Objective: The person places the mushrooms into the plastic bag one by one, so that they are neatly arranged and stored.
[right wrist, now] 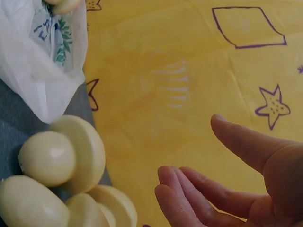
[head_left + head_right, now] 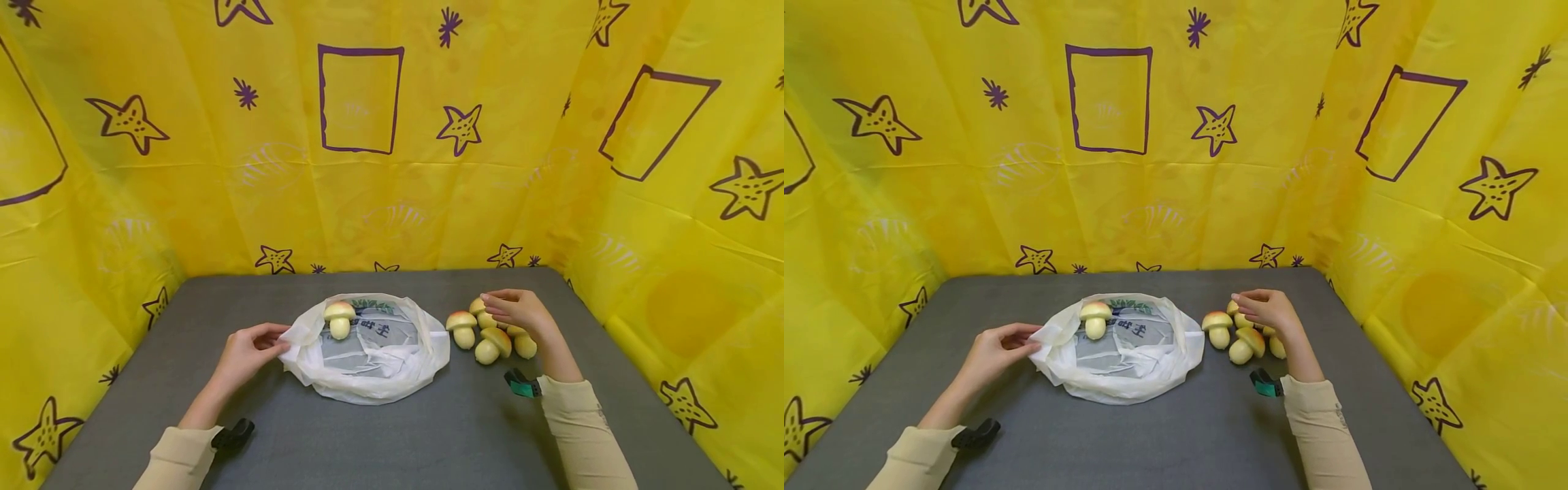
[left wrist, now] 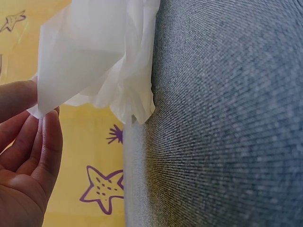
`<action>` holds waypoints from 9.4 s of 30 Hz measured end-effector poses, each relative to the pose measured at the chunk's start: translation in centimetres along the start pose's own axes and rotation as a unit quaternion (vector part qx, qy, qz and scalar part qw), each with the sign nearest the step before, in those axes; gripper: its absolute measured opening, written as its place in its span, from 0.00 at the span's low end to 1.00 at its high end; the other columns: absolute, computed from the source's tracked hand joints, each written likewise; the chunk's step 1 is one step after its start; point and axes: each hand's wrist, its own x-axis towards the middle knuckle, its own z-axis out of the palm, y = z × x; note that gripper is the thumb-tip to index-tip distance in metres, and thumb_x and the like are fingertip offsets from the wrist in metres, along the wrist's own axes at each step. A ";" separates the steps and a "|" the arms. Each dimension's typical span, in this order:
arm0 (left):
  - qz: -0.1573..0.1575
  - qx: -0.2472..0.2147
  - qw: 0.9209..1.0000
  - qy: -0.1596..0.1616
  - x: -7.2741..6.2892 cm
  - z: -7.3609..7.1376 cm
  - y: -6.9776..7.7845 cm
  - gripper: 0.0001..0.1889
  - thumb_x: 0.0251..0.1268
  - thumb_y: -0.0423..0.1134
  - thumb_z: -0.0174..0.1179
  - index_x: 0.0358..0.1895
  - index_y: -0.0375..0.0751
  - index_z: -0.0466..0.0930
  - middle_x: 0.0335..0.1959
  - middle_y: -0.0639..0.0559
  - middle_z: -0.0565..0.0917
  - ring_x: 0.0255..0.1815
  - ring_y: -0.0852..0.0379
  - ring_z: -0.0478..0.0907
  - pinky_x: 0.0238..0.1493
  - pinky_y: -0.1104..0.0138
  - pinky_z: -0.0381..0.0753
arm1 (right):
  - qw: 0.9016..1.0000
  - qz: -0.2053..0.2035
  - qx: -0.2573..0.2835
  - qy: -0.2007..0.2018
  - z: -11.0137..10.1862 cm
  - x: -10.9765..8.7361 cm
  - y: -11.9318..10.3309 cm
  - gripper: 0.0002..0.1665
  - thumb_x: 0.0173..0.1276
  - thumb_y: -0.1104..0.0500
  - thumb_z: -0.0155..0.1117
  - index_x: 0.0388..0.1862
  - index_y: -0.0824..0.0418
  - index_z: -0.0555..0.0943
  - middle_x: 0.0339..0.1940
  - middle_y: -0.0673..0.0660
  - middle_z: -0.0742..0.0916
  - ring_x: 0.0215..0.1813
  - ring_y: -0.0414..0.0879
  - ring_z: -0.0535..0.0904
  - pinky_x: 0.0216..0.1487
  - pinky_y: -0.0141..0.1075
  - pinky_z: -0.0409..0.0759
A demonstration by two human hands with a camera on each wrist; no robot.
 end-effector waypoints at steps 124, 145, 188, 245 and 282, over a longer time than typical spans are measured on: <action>0.001 -0.001 1.000 -0.002 -0.2 0.1 -0.3 0.14 0.51 0.39 0.71 0.43 0.45 0.85 0.32 0.51 0.86 0.26 0.66 0.78 0.29 0.74 0.79 | 0.995 0.097 -0.014 0.004 -4.0 -2.1 10.7 0.51 0.65 0.54 0.64 0.65 0.88 0.49 0.65 0.84 0.62 0.56 0.60 0.78 0.53 0.41 0.80; -0.002 -0.002 1.000 0.003 -0.3 0.0 0.0 0.14 0.51 0.40 0.71 0.43 0.44 0.85 0.32 0.50 0.86 0.27 0.66 0.78 0.30 0.76 0.78 | 0.994 0.103 0.023 0.015 -4.3 -2.2 10.5 0.47 0.63 0.58 0.66 0.64 0.88 0.52 0.48 0.69 0.81 0.42 0.44 0.83 0.46 0.36 0.82; -0.009 0.003 1.000 0.012 0.2 0.3 0.1 0.13 0.50 0.34 0.71 0.42 0.42 0.86 0.30 0.49 0.85 0.25 0.67 0.79 0.28 0.75 0.79 | 0.996 0.061 -0.053 0.044 -4.0 -3.7 8.0 0.41 0.62 0.51 0.67 0.59 0.82 0.67 0.53 0.72 0.80 0.47 0.52 0.84 0.48 0.41 0.82; -0.001 -0.008 1.000 0.014 0.5 0.2 0.0 0.13 0.50 0.37 0.71 0.42 0.41 0.86 0.31 0.48 0.86 0.26 0.65 0.79 0.28 0.75 0.79 | 0.998 -0.005 -0.061 0.022 -0.3 -3.3 2.2 0.33 0.63 0.49 0.66 0.52 0.78 0.76 0.45 0.66 0.85 0.46 0.53 0.85 0.48 0.40 0.82; -0.006 0.001 1.000 0.018 0.4 0.1 0.2 0.13 0.50 0.37 0.72 0.42 0.43 0.86 0.31 0.50 0.86 0.26 0.65 0.78 0.29 0.75 0.79 | 0.997 -0.029 -0.077 -0.009 5.4 0.2 -0.5 0.22 0.57 0.50 0.71 0.36 0.71 0.83 0.31 0.58 0.88 0.40 0.54 0.86 0.45 0.44 0.83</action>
